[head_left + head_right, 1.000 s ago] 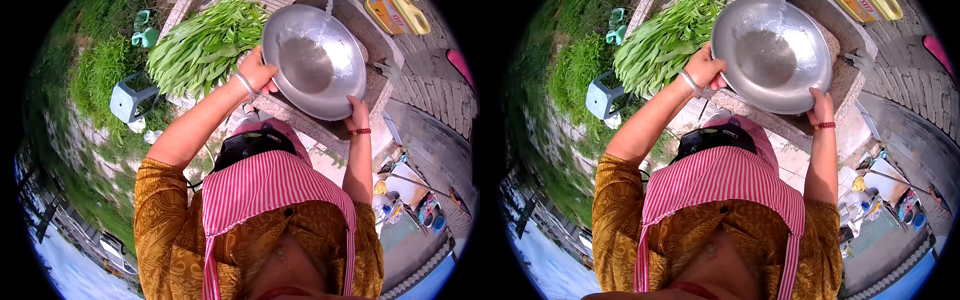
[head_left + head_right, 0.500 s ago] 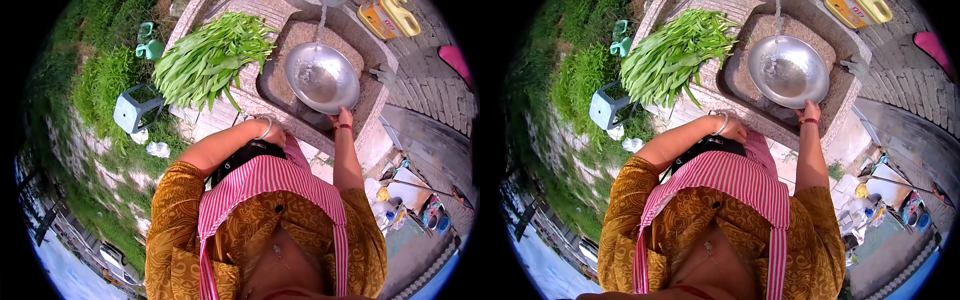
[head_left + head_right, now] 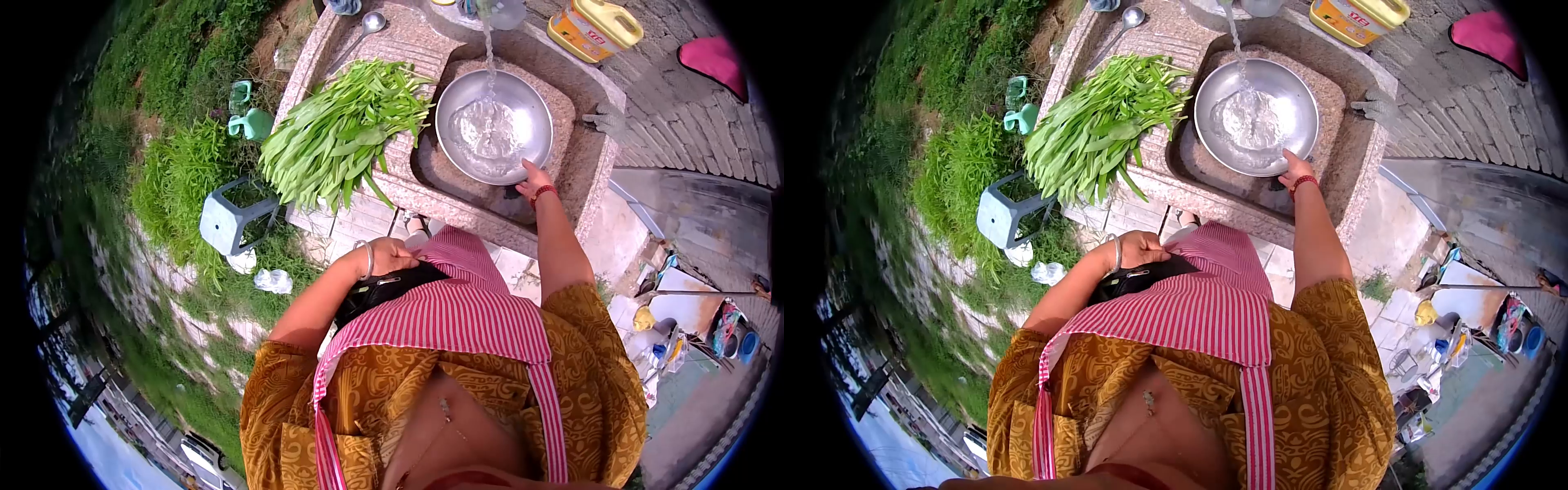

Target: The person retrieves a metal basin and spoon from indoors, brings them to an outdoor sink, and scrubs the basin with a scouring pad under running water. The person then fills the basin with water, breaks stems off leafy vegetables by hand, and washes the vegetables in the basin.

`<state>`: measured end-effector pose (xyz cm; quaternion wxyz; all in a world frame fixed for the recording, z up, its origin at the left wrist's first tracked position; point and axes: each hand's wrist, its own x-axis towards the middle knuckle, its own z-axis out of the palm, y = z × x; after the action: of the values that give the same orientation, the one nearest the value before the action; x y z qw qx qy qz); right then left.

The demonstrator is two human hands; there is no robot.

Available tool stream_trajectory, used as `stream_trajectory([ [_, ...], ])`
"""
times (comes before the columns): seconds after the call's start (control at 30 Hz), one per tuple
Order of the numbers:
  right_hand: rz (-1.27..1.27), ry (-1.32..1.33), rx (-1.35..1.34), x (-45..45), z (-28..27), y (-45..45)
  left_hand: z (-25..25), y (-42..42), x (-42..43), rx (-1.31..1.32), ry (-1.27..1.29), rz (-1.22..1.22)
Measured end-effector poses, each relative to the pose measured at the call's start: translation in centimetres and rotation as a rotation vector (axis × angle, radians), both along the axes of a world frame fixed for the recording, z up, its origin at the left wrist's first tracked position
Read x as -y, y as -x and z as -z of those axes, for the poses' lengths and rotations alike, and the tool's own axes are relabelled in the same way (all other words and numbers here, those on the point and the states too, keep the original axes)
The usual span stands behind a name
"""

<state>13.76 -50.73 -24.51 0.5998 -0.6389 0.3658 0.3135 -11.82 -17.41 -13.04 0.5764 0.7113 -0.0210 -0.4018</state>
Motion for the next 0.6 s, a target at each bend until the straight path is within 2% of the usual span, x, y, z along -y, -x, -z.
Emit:
stream_trajectory([
  [0.07, -0.058, 0.009, -0.016, -0.4, -0.9, 0.3, 0.2, 1.7, -0.8, -0.145, 0.015, -0.139],
  [0.2, -0.112, -0.013, -0.019, -0.8, -1.6, 0.7, -1.6, 5.6, -2.8, -0.165, -0.031, -0.308],
  [0.33, -0.163, -0.029, -0.021, -1.3, -2.0, 1.0, -5.0, 9.6, -5.0, -0.31, -0.054, -0.366],
  [0.4, -0.145, -0.015, -0.028, -1.8, -3.1, 1.3, -5.2, 11.8, -6.0, -0.366, -0.045, -0.426],
  [0.43, -0.135, -0.016, -0.027, -1.6, -2.6, 1.2, -2.4, 14.1, -7.2, -0.279, 0.081, -0.382],
  [0.53, -0.104, -0.04, -0.02, -1.8, -1.2, 0.9, -3.3, 14.0, -6.7, -0.203, 0.079, -0.415],
  [0.6, -0.067, -0.069, -0.004, -1.6, -1.2, 0.8, -3.4, 13.3, -6.2, -0.221, -0.029, -0.385],
])
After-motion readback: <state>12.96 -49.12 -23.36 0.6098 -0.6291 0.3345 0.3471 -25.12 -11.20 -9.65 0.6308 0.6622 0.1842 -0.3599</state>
